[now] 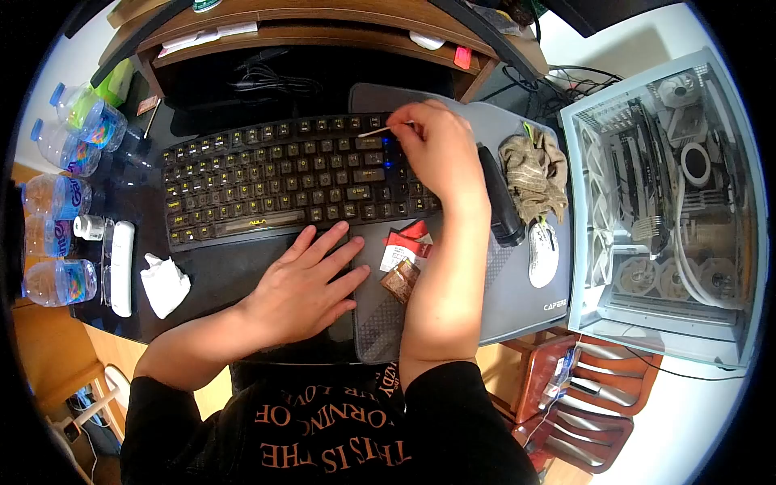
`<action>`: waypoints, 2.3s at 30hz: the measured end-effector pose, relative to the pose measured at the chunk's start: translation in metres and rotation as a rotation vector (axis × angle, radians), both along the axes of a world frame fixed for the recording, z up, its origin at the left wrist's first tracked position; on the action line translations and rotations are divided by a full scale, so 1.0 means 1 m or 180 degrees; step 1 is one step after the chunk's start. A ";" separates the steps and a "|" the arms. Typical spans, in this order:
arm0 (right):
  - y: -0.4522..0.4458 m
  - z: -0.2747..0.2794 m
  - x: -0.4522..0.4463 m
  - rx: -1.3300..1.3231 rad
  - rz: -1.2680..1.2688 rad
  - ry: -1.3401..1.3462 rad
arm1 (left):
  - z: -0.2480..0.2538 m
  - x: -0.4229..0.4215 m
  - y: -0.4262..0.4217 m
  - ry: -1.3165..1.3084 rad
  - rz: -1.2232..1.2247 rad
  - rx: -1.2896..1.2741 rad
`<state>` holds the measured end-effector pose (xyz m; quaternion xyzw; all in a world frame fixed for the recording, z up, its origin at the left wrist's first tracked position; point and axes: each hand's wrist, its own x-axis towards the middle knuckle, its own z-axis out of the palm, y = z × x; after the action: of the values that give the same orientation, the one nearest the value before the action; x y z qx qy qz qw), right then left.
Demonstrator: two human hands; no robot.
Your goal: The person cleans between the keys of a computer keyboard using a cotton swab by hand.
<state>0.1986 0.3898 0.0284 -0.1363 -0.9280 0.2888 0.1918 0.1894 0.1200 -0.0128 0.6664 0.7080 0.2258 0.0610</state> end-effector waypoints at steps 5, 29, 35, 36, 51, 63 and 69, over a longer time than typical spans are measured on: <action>-0.025 -0.002 -0.016 0.0402 0.0307 0.0125 | 0.001 0.000 0.000 -0.0009 0.0007 0.0004; -0.024 -0.002 -0.016 0.0483 0.0278 0.0112 | 0.001 0.000 0.000 -0.0087 0.0017 0.0019; -0.010 -0.006 -0.011 0.0162 0.0097 0.0196 | -0.002 0.000 0.000 -0.0070 0.0009 0.0023; -0.004 -0.004 -0.007 0.0083 0.0033 0.0216 | -0.003 0.001 0.000 -0.0062 0.0008 0.0012; -0.036 0.000 -0.021 0.0279 0.0364 0.0228 | -0.008 0.001 -0.002 0.0044 -0.0001 0.0122; -0.028 -0.001 -0.018 0.0345 0.0355 0.0148 | -0.008 0.002 -0.002 0.0019 0.0036 0.0167; -0.053 -0.004 -0.028 0.0452 0.0543 0.0317 | -0.004 0.001 -0.001 0.0045 0.0019 0.0075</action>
<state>0.1706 0.3370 0.0244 -0.0284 -0.9437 0.2440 0.2216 0.1909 0.1186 -0.0164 0.6665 0.7077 0.2296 0.0474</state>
